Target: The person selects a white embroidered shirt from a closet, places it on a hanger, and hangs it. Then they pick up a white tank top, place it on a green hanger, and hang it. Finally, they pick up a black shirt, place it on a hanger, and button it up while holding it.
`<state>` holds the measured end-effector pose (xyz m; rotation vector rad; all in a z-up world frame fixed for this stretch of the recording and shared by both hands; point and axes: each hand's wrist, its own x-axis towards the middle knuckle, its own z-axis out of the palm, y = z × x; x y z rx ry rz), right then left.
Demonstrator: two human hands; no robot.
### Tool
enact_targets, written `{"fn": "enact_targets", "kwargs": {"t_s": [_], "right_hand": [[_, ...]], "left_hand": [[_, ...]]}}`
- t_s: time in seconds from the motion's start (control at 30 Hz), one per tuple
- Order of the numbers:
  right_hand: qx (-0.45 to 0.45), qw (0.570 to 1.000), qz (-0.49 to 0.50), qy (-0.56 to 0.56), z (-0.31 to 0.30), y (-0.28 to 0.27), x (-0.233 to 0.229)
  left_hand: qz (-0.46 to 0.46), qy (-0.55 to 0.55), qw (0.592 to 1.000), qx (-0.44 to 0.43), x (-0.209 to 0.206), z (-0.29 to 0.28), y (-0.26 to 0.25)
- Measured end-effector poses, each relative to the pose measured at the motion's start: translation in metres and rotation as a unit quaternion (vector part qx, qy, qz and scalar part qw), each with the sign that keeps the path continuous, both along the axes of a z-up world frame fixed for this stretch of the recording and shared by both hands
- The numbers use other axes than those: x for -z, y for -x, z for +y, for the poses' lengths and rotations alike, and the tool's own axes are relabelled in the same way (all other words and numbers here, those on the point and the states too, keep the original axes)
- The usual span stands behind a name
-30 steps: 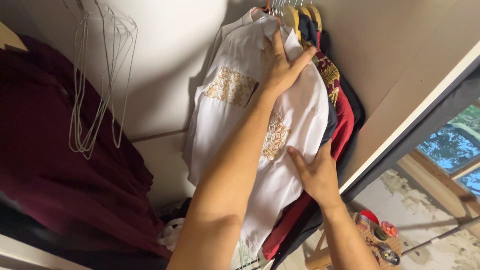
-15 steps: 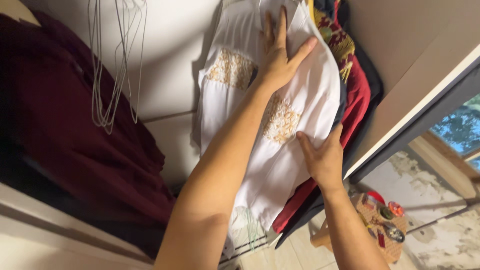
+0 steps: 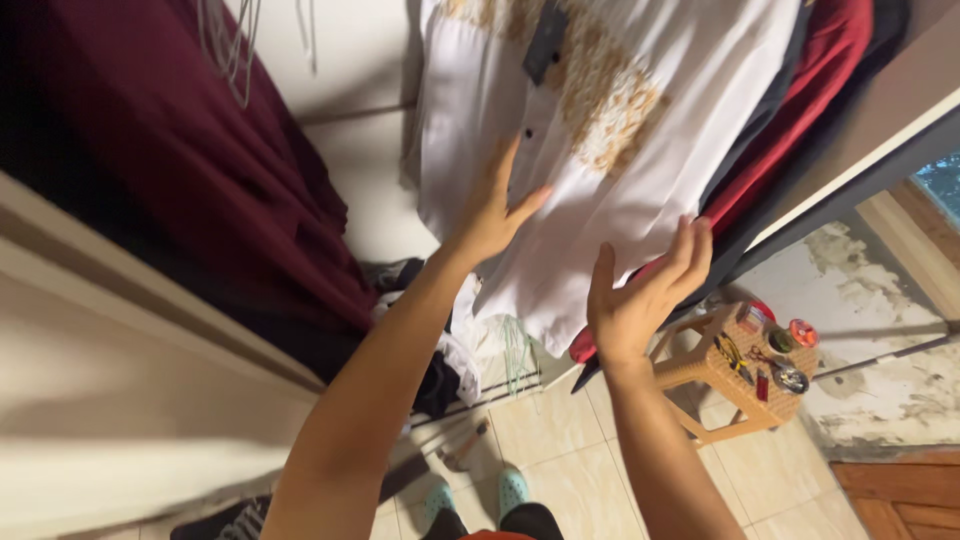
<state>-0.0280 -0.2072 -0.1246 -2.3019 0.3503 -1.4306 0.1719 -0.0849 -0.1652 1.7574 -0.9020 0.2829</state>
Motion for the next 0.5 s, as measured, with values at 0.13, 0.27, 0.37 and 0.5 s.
{"fn": "enact_targets", "kwargs": {"t_s": [0.13, 0.27, 0.37, 0.5], "right_hand": [[-0.125, 0.984, 0.125, -0.01, 0.01, 0.008, 0.03], [-0.409, 0.844, 0.286, -0.197, 0.002, -0.014, 0.07], [-0.484, 0.756, 0.345, -0.273, -0.012, -0.032, 0.1], [-0.465, 0.751, 0.349, -0.314, -0.03, -0.045, 0.141]], "left_hand": [[0.073, -0.035, 0.996, -0.034, 0.084, 0.046, 0.046], [0.18, -0.047, 0.979, -0.085, 0.159, 0.085, 0.102], [0.262, 0.009, 0.959, -0.109, 0.201, 0.101, 0.143], [0.345, 0.022, 0.917, -0.2, 0.245, 0.104, 0.185]]}}
